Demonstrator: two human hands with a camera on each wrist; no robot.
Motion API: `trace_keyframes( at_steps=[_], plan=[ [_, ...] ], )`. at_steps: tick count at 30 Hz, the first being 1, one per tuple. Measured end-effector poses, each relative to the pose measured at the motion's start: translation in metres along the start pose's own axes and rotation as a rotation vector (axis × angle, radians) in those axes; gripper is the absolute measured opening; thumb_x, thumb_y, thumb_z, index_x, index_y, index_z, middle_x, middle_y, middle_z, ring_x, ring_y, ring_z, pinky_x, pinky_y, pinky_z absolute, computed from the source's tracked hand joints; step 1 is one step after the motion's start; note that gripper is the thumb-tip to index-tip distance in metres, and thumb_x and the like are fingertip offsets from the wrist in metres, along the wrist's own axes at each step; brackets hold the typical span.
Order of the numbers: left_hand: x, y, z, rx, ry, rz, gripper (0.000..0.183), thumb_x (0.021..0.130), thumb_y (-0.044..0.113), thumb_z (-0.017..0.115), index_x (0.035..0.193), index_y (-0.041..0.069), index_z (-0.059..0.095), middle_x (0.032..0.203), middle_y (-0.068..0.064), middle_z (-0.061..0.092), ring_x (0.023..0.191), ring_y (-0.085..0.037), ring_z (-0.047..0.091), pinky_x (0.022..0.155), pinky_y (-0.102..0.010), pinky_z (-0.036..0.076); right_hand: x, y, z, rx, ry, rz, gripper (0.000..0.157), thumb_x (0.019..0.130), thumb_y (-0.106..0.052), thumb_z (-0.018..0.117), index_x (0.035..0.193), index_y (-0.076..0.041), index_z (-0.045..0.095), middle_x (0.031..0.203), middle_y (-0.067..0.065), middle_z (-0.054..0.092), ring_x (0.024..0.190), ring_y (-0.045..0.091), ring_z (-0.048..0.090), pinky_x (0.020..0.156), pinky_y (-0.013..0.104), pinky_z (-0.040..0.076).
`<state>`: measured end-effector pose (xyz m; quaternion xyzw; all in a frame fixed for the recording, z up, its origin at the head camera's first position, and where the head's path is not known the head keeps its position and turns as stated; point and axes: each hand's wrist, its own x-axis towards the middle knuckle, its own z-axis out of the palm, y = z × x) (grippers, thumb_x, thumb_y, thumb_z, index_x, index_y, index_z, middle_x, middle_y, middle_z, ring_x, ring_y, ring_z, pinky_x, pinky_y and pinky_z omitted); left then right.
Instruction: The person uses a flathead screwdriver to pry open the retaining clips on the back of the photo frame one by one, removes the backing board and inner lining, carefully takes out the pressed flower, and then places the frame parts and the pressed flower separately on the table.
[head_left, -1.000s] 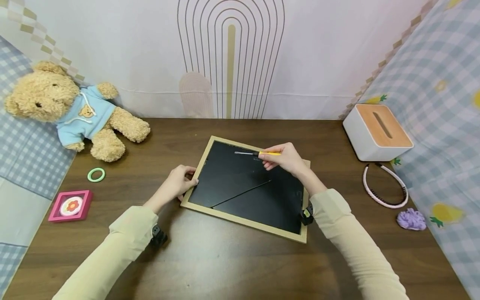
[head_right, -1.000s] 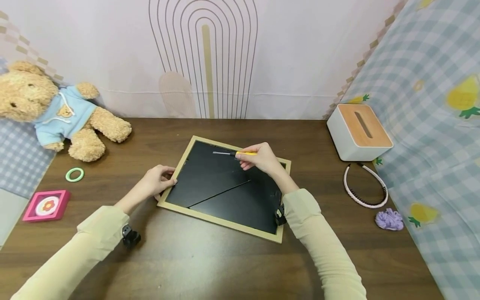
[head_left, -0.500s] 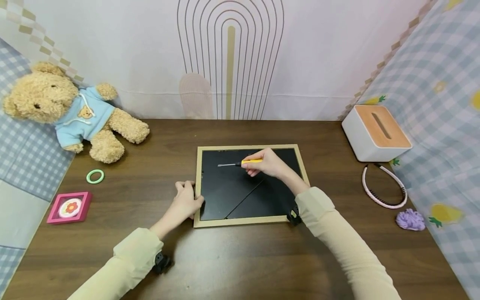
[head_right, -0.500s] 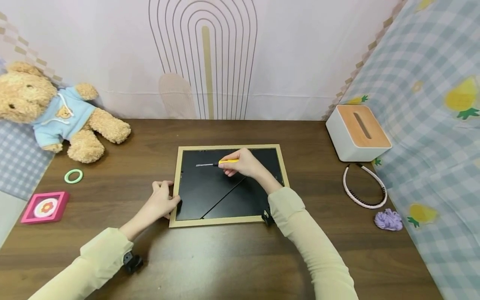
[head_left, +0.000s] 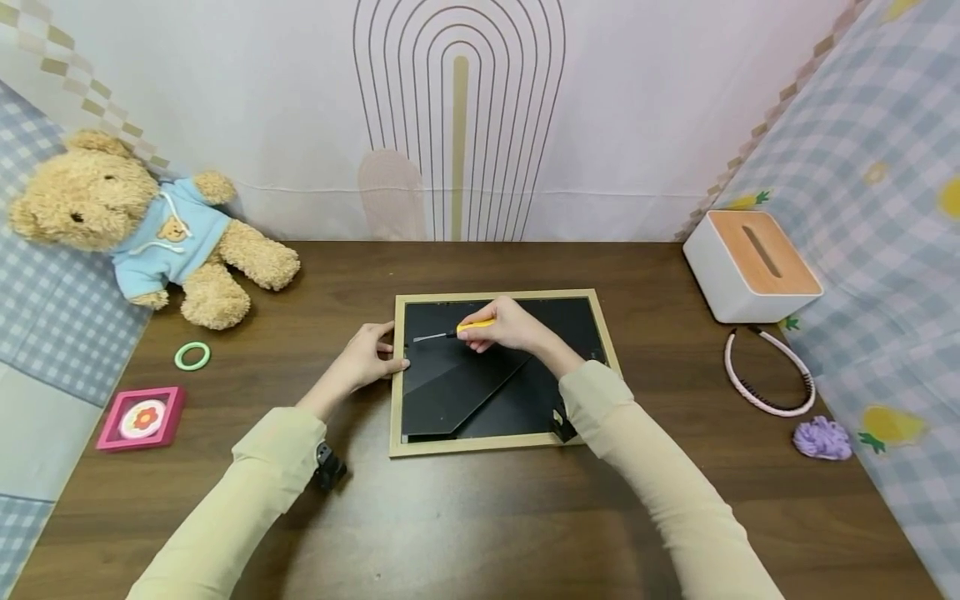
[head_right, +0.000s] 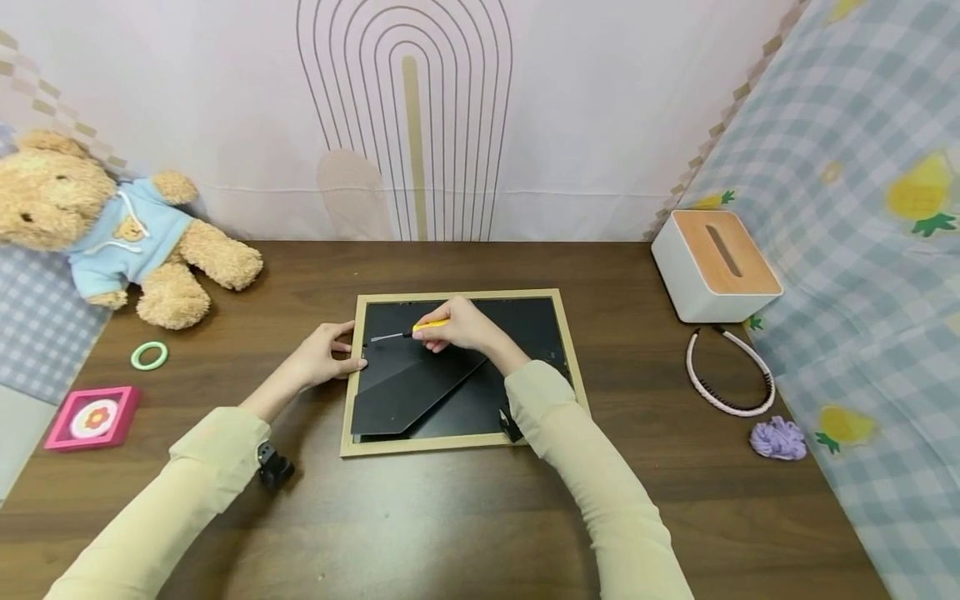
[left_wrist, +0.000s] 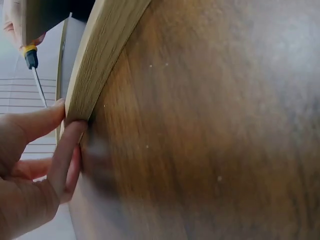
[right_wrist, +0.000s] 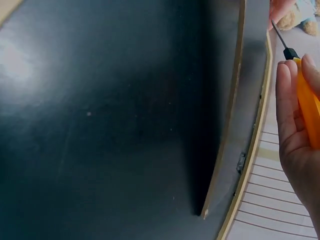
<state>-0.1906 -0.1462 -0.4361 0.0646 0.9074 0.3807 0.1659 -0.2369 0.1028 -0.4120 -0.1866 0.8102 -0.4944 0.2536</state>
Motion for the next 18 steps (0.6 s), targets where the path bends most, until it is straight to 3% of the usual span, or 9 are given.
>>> trace_keyframes(
  at_steps=[6,18],
  plan=[
    [0.001,-0.002,0.001,-0.153,-0.045,-0.026,0.076,0.083,0.007,0.068,0.144,-0.005,0.024,0.138,-0.029,0.029,0.117,-0.040,0.051,0.068,-0.029,0.059,0.007,0.004,0.001,-0.013,-0.022,0.051,0.026,0.085,-0.007,0.066,0.106,0.008,0.067,0.084,0.016,0.072,0.059,0.006,0.063,0.061,0.025,0.058],
    [0.000,-0.003,-0.001,-0.195,-0.051,-0.045,0.077,0.083,0.006,0.067,0.145,-0.004,0.022,0.139,-0.028,0.027,0.118,-0.040,0.049,0.066,-0.029,0.058,0.023,-0.001,0.001,-0.086,-0.092,0.045,0.025,0.084,-0.008,0.067,0.104,0.006,0.069,0.099,0.022,0.070,0.061,0.005,0.062,0.063,0.025,0.058]
  ],
)
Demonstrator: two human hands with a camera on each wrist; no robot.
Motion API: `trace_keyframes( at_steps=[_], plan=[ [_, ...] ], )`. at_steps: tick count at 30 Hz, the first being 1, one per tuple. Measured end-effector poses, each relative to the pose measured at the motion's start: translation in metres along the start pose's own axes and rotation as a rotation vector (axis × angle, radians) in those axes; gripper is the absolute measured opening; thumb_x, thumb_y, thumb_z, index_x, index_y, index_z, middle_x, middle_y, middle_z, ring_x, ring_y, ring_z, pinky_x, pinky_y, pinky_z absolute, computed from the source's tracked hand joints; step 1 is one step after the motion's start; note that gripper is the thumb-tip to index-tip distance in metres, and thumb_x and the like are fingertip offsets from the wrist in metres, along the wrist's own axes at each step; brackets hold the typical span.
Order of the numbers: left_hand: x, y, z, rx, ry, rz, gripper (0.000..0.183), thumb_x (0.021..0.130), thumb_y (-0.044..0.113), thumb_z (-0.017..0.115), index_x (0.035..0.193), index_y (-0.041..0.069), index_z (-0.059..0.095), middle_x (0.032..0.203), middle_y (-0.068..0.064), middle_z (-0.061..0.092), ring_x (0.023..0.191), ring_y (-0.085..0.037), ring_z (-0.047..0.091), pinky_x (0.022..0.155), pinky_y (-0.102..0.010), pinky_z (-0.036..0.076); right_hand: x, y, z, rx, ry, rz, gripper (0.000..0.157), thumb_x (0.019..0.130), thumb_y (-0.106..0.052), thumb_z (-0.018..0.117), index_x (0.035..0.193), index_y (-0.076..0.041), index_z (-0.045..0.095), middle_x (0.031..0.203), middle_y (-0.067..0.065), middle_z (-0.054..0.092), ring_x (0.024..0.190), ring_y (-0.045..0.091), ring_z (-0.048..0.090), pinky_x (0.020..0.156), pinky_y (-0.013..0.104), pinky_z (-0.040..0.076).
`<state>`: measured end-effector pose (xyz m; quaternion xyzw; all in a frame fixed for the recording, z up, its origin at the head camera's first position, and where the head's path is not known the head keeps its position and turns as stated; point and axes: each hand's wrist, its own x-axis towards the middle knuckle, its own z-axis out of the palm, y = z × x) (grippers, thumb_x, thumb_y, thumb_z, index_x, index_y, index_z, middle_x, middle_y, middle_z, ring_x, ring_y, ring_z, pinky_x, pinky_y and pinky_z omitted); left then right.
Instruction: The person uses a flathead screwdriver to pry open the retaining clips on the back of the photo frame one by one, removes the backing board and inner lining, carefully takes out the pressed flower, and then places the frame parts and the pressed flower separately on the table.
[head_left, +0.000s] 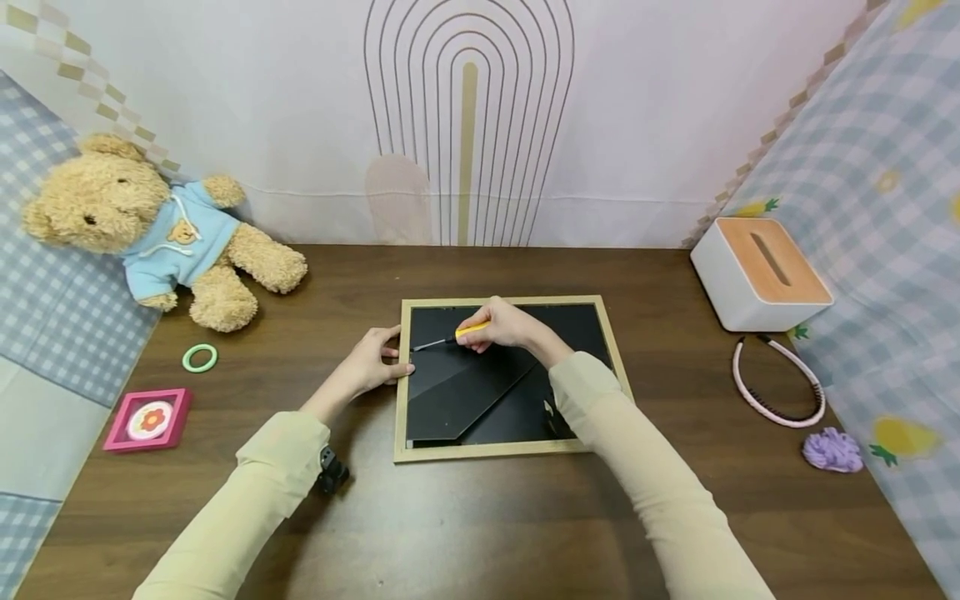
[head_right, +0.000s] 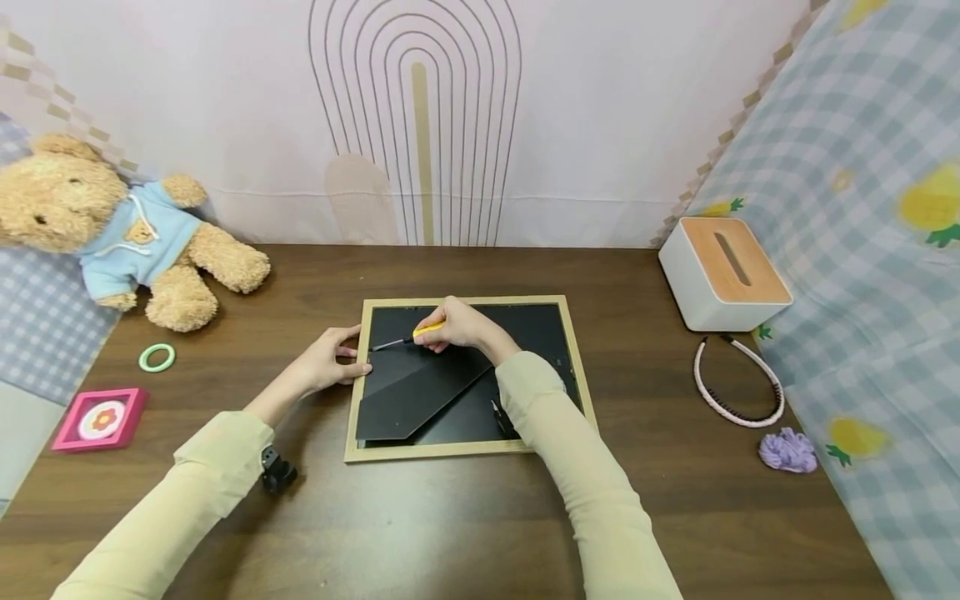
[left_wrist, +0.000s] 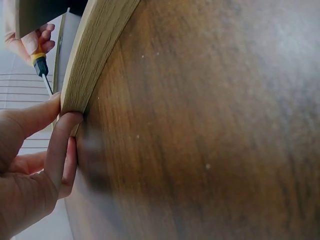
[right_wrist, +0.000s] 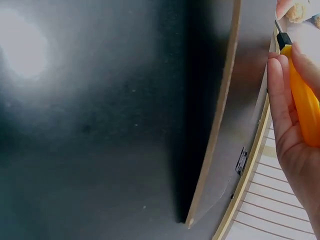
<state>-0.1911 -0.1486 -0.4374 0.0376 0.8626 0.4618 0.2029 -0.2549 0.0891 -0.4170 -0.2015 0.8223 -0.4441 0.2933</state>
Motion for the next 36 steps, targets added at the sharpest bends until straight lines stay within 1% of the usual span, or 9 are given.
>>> trace_keyframes(
  at_steps=[6,8,14,17,20,24,28,31,36],
  plan=[
    [-0.001,0.000,0.003,-0.018,-0.003,-0.008,0.077,0.083,0.005,0.067,0.145,-0.004,0.022,0.140,-0.028,0.026,0.119,-0.040,0.048,0.067,-0.028,0.058,0.002,-0.004,0.000,-0.021,-0.028,-0.001,0.023,0.084,-0.007,0.067,0.103,0.006,0.069,0.092,0.020,0.071,0.060,0.006,0.061,0.062,0.025,0.058],
    [-0.002,-0.001,0.003,-0.013,0.002,-0.001,0.077,0.083,0.005,0.067,0.145,-0.004,0.022,0.140,-0.028,0.027,0.118,-0.040,0.048,0.067,-0.028,0.058,0.003,-0.005,0.000,-0.029,-0.031,-0.006,0.022,0.084,-0.008,0.067,0.102,0.005,0.070,0.089,0.019,0.071,0.059,0.006,0.061,0.062,0.025,0.058],
    [-0.003,-0.004,0.003,-0.005,0.009,0.012,0.076,0.083,0.006,0.068,0.144,-0.005,0.024,0.139,-0.028,0.028,0.118,-0.040,0.048,0.068,-0.029,0.058,0.006,-0.008,0.000,-0.080,-0.033,-0.011,0.020,0.083,-0.010,0.069,0.099,0.003,0.071,0.076,0.009,0.071,0.056,0.007,0.060,0.059,0.026,0.057],
    [-0.002,-0.004,0.004,0.002,0.010,0.019,0.076,0.082,0.006,0.068,0.144,-0.006,0.024,0.138,-0.029,0.028,0.117,-0.040,0.049,0.067,-0.029,0.058,0.007,-0.018,-0.001,-0.149,-0.033,-0.038,0.018,0.083,-0.011,0.069,0.096,0.002,0.072,0.070,0.009,0.069,0.053,0.007,0.061,0.059,0.029,0.058],
    [-0.001,-0.003,0.005,0.015,0.018,0.024,0.077,0.082,0.007,0.069,0.143,-0.006,0.025,0.138,-0.029,0.029,0.116,-0.040,0.050,0.067,-0.028,0.058,0.007,-0.035,0.001,-0.264,-0.043,-0.100,0.017,0.084,-0.012,0.068,0.092,0.001,0.073,0.069,0.012,0.070,0.052,0.009,0.063,0.059,0.032,0.058],
    [0.000,-0.002,0.004,0.007,0.028,0.022,0.077,0.082,0.006,0.069,0.143,-0.006,0.025,0.138,-0.028,0.029,0.115,-0.040,0.050,0.068,-0.029,0.058,0.008,-0.059,0.005,-0.397,-0.066,-0.174,0.016,0.084,-0.012,0.067,0.088,0.002,0.074,0.075,0.016,0.072,0.053,0.010,0.065,0.056,0.026,0.057],
    [0.001,-0.002,0.003,-0.004,0.029,0.019,0.076,0.082,0.005,0.068,0.143,-0.008,0.024,0.138,-0.029,0.028,0.116,-0.041,0.050,0.068,-0.030,0.059,0.010,-0.071,0.010,-0.453,-0.063,-0.189,0.015,0.084,-0.010,0.067,0.084,0.003,0.074,0.073,0.014,0.072,0.052,0.010,0.065,0.051,0.019,0.055],
    [0.001,-0.001,0.003,-0.005,0.026,0.017,0.076,0.082,0.004,0.068,0.143,-0.008,0.024,0.138,-0.029,0.027,0.115,-0.041,0.050,0.067,-0.030,0.059,0.012,-0.078,0.013,-0.497,-0.057,-0.208,0.014,0.084,-0.009,0.067,0.080,0.002,0.075,0.066,0.012,0.071,0.050,0.011,0.064,0.050,0.019,0.054],
    [0.000,0.001,0.002,-0.001,0.023,0.018,0.076,0.082,0.003,0.068,0.143,-0.008,0.024,0.138,-0.030,0.027,0.114,-0.040,0.051,0.066,-0.031,0.059,0.015,-0.092,0.019,-0.596,-0.058,-0.217,0.019,0.084,-0.008,0.066,0.070,0.002,0.074,0.058,0.012,0.068,0.045,0.012,0.062,0.049,0.018,0.052]
  ],
)
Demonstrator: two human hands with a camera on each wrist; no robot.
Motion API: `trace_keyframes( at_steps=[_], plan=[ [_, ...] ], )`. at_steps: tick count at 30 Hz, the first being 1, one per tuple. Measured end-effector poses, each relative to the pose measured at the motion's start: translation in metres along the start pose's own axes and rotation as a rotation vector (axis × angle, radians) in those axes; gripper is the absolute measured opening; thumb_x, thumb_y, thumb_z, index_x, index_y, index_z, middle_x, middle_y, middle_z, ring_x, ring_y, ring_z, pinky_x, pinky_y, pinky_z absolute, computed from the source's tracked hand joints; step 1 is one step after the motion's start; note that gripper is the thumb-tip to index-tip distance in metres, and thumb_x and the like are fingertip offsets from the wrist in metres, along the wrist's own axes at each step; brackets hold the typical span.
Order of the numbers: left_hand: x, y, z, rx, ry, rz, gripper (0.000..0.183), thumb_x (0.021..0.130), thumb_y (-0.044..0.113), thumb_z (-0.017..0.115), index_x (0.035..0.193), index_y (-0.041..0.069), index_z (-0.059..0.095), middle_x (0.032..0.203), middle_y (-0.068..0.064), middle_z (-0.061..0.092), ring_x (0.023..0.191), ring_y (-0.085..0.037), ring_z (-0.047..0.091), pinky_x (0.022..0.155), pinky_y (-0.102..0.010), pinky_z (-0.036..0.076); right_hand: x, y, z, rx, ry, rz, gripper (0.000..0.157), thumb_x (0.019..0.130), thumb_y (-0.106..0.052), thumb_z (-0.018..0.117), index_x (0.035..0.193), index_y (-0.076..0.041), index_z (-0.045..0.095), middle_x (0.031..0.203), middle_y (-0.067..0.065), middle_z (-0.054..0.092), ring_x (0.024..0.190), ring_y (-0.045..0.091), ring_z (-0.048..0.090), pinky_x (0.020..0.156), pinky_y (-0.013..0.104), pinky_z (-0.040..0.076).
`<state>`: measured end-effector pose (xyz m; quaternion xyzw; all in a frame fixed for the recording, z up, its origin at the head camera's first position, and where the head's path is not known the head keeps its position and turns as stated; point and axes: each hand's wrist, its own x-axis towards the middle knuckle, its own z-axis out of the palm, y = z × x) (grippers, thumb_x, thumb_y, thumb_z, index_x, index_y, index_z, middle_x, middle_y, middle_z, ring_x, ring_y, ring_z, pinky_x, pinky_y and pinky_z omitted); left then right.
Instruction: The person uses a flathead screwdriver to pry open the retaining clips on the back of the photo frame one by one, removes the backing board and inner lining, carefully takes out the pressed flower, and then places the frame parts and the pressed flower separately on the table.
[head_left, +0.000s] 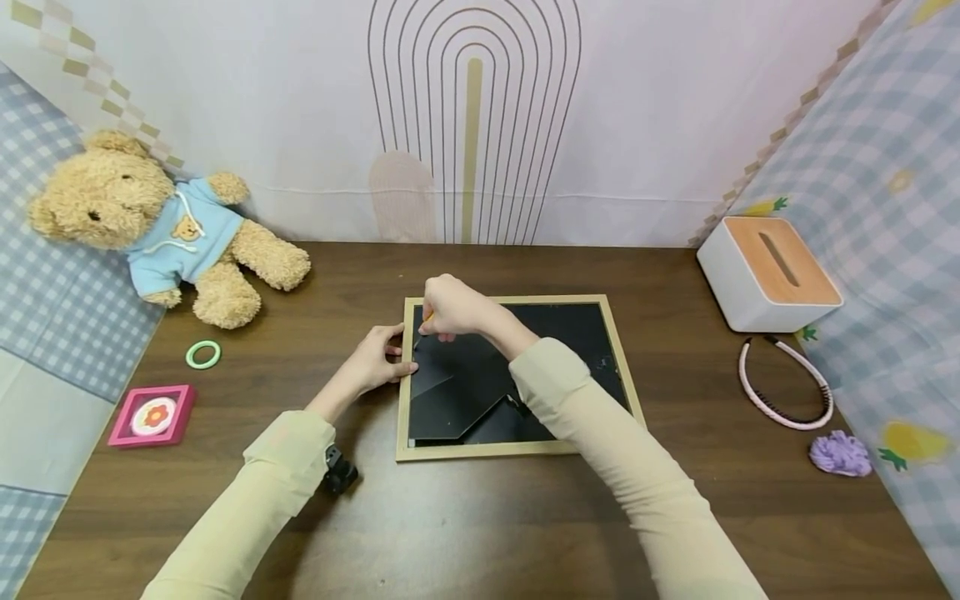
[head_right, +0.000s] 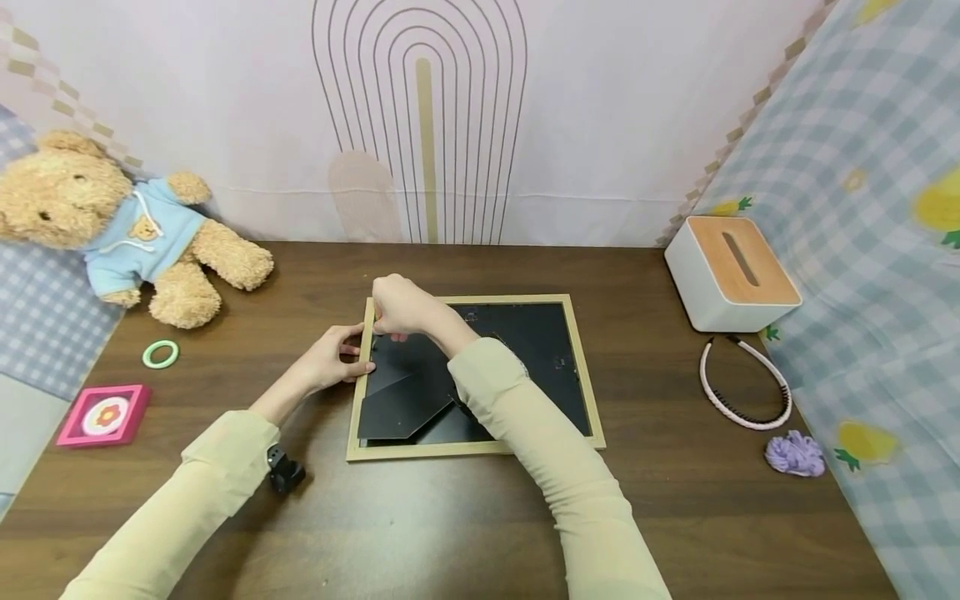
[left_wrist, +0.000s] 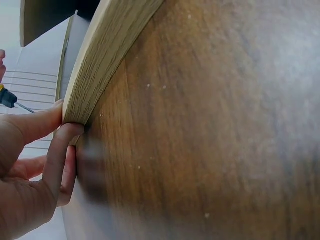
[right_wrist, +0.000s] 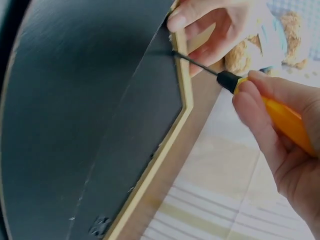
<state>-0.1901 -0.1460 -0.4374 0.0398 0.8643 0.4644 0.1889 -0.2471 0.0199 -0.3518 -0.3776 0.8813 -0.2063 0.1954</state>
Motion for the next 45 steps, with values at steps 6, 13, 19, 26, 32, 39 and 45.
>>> trace_keyframes(
  at_steps=[6,13,19,26,32,39,45],
  plan=[
    [-0.001,-0.001,-0.002,-0.002,0.006,0.017,0.075,0.082,0.003,0.067,0.142,-0.009,0.024,0.136,-0.030,0.028,0.112,-0.039,0.051,0.064,-0.029,0.058,0.004,-0.014,-0.001,-0.082,0.000,0.014,0.024,0.084,-0.007,0.065,0.063,0.003,0.071,0.055,0.012,0.067,0.039,0.007,0.056,0.046,0.017,0.050],
    [0.000,-0.004,-0.003,0.001,0.024,0.039,0.074,0.081,0.002,0.068,0.142,-0.009,0.027,0.133,-0.030,0.031,0.108,-0.037,0.051,0.060,-0.029,0.058,0.008,-0.023,0.001,-0.171,0.032,-0.007,0.041,0.083,-0.004,0.061,0.042,-0.010,0.054,0.042,0.002,0.057,0.034,0.003,0.050,0.042,0.013,0.043],
    [0.000,-0.004,-0.003,-0.024,0.027,0.062,0.073,0.080,-0.001,0.068,0.141,-0.008,0.029,0.132,-0.029,0.033,0.106,-0.036,0.051,0.059,-0.030,0.058,0.009,-0.030,0.001,-0.200,0.015,-0.014,0.051,0.084,-0.001,0.058,0.039,-0.017,0.039,0.037,-0.008,0.041,0.033,0.001,0.046,0.037,0.011,0.035],
    [0.001,-0.003,-0.003,-0.047,0.012,0.033,0.075,0.081,0.001,0.067,0.143,-0.008,0.026,0.135,-0.029,0.031,0.112,-0.040,0.050,0.062,-0.030,0.058,0.003,-0.016,0.003,-0.129,0.037,0.012,0.031,0.085,-0.009,0.063,0.054,-0.006,0.065,0.047,0.002,0.061,0.040,0.007,0.057,0.041,0.013,0.041],
    [0.001,-0.004,0.000,-0.064,0.016,-0.021,0.075,0.082,0.003,0.067,0.144,-0.005,0.026,0.137,-0.027,0.029,0.117,-0.039,0.048,0.064,-0.028,0.058,-0.016,0.022,0.008,0.160,0.060,0.094,0.016,0.085,-0.014,0.068,0.090,-0.001,0.074,0.085,0.013,0.073,0.057,0.011,0.067,0.055,0.020,0.056],
    [0.000,-0.003,0.003,-0.080,0.024,-0.020,0.072,0.083,0.003,0.066,0.143,-0.005,0.026,0.136,-0.027,0.029,0.119,-0.041,0.047,0.065,-0.028,0.058,-0.041,0.047,0.001,0.380,0.156,0.141,0.020,0.083,-0.012,0.069,0.096,0.003,0.072,0.092,0.020,0.071,0.059,0.013,0.068,0.062,0.034,0.059],
    [-0.004,-0.004,0.007,-0.057,0.062,-0.019,0.068,0.084,0.005,0.064,0.141,-0.006,0.029,0.136,-0.028,0.030,0.120,-0.041,0.047,0.077,-0.032,0.058,-0.061,0.069,-0.003,0.569,0.265,0.229,0.026,0.082,-0.012,0.070,0.100,0.006,0.070,0.091,0.029,0.068,0.057,0.012,0.067,0.068,0.046,0.058]
  ],
)
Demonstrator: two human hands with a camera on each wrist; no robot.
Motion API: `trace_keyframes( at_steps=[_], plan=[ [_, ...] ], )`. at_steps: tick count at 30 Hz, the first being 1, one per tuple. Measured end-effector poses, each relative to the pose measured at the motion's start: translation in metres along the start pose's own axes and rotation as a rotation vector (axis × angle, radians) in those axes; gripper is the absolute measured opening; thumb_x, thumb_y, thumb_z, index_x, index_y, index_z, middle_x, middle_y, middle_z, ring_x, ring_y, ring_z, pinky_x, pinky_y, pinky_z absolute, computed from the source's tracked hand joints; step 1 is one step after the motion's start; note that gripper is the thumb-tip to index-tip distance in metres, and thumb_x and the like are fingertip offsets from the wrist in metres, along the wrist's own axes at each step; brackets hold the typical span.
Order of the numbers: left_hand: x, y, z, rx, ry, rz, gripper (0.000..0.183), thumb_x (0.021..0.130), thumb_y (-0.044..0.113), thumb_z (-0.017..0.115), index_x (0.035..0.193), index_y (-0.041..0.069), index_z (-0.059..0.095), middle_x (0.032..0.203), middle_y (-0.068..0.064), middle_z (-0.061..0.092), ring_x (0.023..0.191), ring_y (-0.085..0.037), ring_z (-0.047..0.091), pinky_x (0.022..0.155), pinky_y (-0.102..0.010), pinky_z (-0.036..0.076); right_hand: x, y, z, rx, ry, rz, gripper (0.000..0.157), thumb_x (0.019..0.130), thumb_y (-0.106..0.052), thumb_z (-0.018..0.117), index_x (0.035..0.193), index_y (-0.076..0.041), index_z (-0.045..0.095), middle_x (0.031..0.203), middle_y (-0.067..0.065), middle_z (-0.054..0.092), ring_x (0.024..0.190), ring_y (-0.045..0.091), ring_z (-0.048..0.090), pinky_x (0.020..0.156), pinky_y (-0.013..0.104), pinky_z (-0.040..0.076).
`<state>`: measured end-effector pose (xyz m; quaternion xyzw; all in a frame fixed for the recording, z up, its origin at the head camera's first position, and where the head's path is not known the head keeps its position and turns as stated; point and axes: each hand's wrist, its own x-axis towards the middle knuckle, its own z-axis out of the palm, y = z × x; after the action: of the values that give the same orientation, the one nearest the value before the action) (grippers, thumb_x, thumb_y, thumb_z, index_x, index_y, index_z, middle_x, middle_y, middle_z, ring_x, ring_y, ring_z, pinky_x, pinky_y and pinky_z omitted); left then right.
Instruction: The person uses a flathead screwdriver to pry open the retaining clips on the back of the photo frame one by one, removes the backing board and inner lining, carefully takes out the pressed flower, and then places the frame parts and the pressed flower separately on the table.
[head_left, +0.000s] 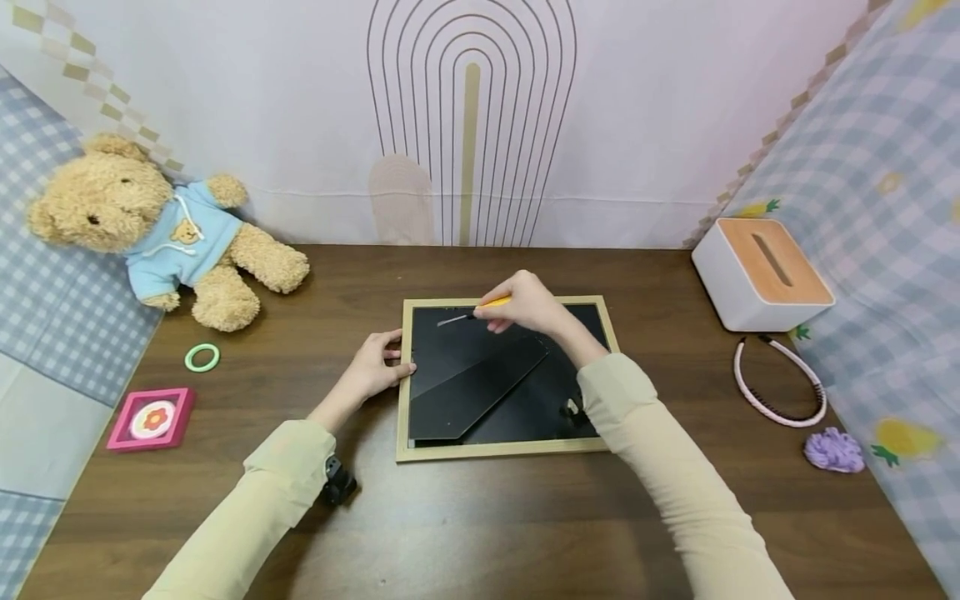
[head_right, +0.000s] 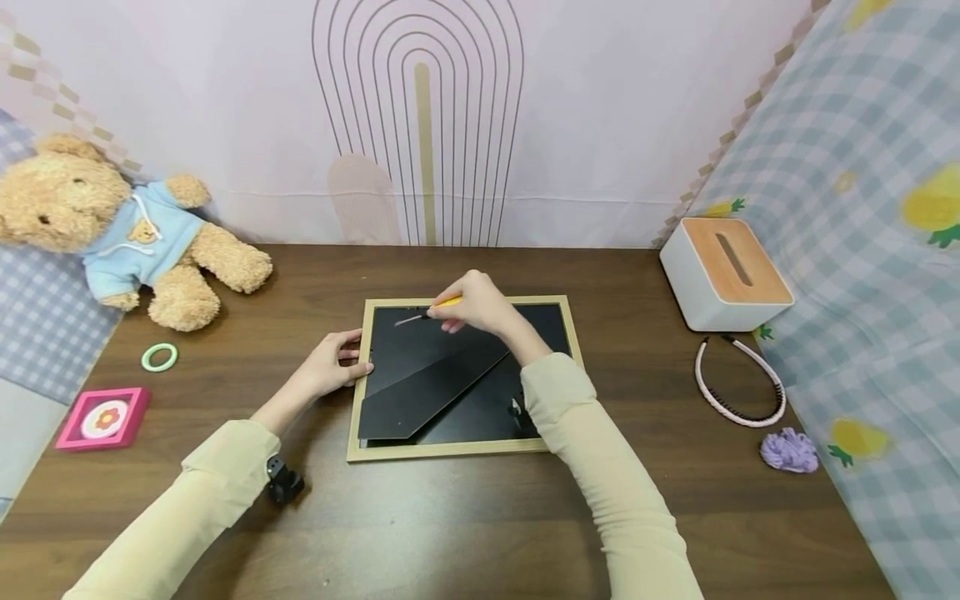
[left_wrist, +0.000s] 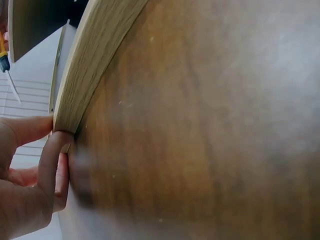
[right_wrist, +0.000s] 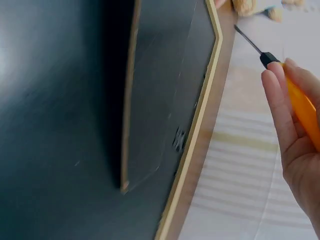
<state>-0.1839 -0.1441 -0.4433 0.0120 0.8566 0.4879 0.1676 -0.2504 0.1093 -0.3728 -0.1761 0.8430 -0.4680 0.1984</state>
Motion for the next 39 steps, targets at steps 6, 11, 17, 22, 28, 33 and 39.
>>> trace_keyframes(
  at_steps=[6,11,17,22,28,33,39],
  plan=[
    [-0.003,0.000,0.005,0.029,0.055,0.004,0.063,0.084,0.006,0.063,0.138,-0.008,0.035,0.134,-0.028,0.037,0.118,-0.040,0.051,0.092,-0.039,0.052,-0.016,0.018,-0.017,0.195,0.129,0.027,0.026,0.082,-0.009,0.069,0.100,0.010,0.068,0.089,0.031,0.068,0.057,0.011,0.068,0.071,0.051,0.055],
    [-0.008,0.006,0.010,-0.028,0.119,-0.089,0.059,0.082,0.003,0.063,0.135,-0.008,0.040,0.130,-0.027,0.050,0.116,-0.036,0.054,0.079,-0.032,0.057,-0.029,0.032,-0.028,0.273,0.196,0.051,0.030,0.082,-0.008,0.069,0.103,0.012,0.065,0.074,0.011,0.072,0.058,0.010,0.068,0.069,0.047,0.056],
    [-0.018,0.012,0.010,0.005,0.080,-0.125,0.067,0.080,0.003,0.065,0.137,-0.012,0.031,0.129,-0.031,0.039,0.111,-0.038,0.053,0.074,-0.031,0.058,-0.041,0.046,-0.036,0.328,0.224,0.060,0.035,0.081,-0.009,0.070,0.106,0.015,0.063,0.073,0.009,0.072,0.058,0.010,0.068,0.062,0.034,0.059],
    [0.003,0.018,-0.009,0.231,0.073,0.090,0.080,0.082,0.019,0.069,0.142,-0.006,0.022,0.135,-0.031,0.028,0.118,-0.041,0.042,0.097,-0.050,0.046,-0.051,0.054,-0.037,0.350,0.220,0.032,0.033,0.080,-0.004,0.070,0.105,0.017,0.062,0.072,0.008,0.072,0.058,0.010,0.068,0.059,0.034,0.059],
    [0.049,0.019,-0.026,0.517,0.031,0.401,0.050,0.085,0.020,0.066,0.127,-0.002,0.051,0.129,-0.023,0.049,0.120,-0.039,0.047,0.097,-0.053,0.043,-0.055,0.058,-0.030,0.338,0.201,0.029,0.029,0.082,-0.003,0.067,0.103,0.017,0.063,0.082,0.023,0.070,0.059,0.010,0.068,0.059,0.032,0.059],
    [0.070,0.023,-0.028,0.611,-0.059,0.384,0.037,0.088,0.027,0.063,0.120,0.007,0.061,0.118,-0.013,0.062,0.106,-0.028,0.060,0.087,-0.050,0.049,-0.058,0.059,-0.027,0.333,0.202,0.058,0.028,0.083,-0.002,0.066,0.104,0.017,0.062,0.094,0.038,0.063,0.060,0.010,0.068,0.060,0.031,0.059],
    [0.077,0.021,-0.030,0.592,-0.128,0.440,0.031,0.089,0.022,0.062,0.115,0.007,0.064,0.104,-0.011,0.069,0.092,-0.023,0.064,0.080,-0.041,0.051,-0.060,0.062,-0.029,0.335,0.208,0.067,0.030,0.082,-0.006,0.069,0.103,0.015,0.063,0.076,0.017,0.071,0.059,0.012,0.068,0.060,0.034,0.059]
  ],
)
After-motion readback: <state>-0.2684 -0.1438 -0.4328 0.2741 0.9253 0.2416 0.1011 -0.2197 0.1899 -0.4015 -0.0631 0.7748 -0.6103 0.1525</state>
